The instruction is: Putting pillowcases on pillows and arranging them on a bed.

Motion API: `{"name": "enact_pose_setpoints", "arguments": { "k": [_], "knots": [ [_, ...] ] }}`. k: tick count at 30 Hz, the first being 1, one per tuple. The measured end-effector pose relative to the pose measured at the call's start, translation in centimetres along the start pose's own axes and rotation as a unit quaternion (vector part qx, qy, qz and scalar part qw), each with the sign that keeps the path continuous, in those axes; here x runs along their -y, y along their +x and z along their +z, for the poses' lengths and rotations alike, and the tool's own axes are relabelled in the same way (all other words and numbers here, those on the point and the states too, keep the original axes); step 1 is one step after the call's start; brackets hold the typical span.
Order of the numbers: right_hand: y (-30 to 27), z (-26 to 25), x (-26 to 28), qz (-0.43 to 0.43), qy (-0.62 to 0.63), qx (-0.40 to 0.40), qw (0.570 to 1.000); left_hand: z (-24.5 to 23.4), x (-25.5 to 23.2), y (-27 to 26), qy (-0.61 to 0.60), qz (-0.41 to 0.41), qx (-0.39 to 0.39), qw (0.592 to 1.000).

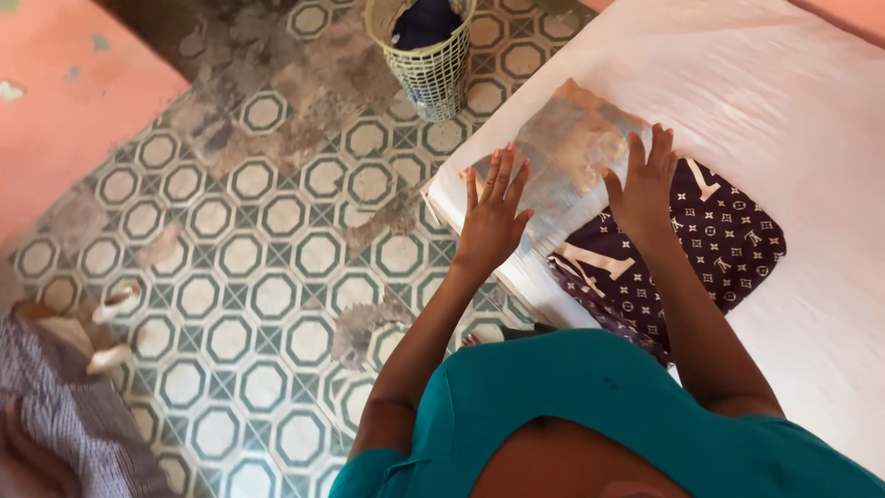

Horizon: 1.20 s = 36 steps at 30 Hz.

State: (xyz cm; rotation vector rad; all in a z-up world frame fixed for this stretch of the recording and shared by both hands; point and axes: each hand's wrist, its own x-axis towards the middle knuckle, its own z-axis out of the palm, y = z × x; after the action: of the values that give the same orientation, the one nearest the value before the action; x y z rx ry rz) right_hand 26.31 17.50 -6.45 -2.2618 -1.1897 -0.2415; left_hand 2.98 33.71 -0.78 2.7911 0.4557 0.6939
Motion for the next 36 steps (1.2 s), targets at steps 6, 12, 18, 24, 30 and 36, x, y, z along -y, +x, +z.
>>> {"name": "enact_pose_setpoints", "arguments": {
  "k": [6,12,18,24,30,36],
  "knots": [
    [3.1,1.0,3.4,0.036,-0.010,-0.007,0.999,0.2,4.0,4.9,-0.032,0.037,0.029,0.998],
    [5.3,2.0,3.4,0.061,-0.026,-0.001,0.998,1.0,5.5,9.0,-0.056,0.057,0.022,0.997],
    [8.2,2.9,1.7,0.084,-0.025,-0.020,0.996,2.1,6.8,12.9,-0.045,0.074,0.018,0.996],
    [11.1,3.9,0.0,0.092,-0.021,-0.038,0.995,3.2,7.5,16.7,-0.052,0.093,0.026,0.994],
    [12.7,3.6,-0.6,0.100,-0.025,-0.045,0.994,4.2,7.6,19.2,-0.081,0.099,0.042,0.991],
    [12.2,3.2,0.5,0.122,-0.035,-0.049,0.991,5.4,7.9,20.8,-0.096,0.135,0.067,0.984]
  ]
}}
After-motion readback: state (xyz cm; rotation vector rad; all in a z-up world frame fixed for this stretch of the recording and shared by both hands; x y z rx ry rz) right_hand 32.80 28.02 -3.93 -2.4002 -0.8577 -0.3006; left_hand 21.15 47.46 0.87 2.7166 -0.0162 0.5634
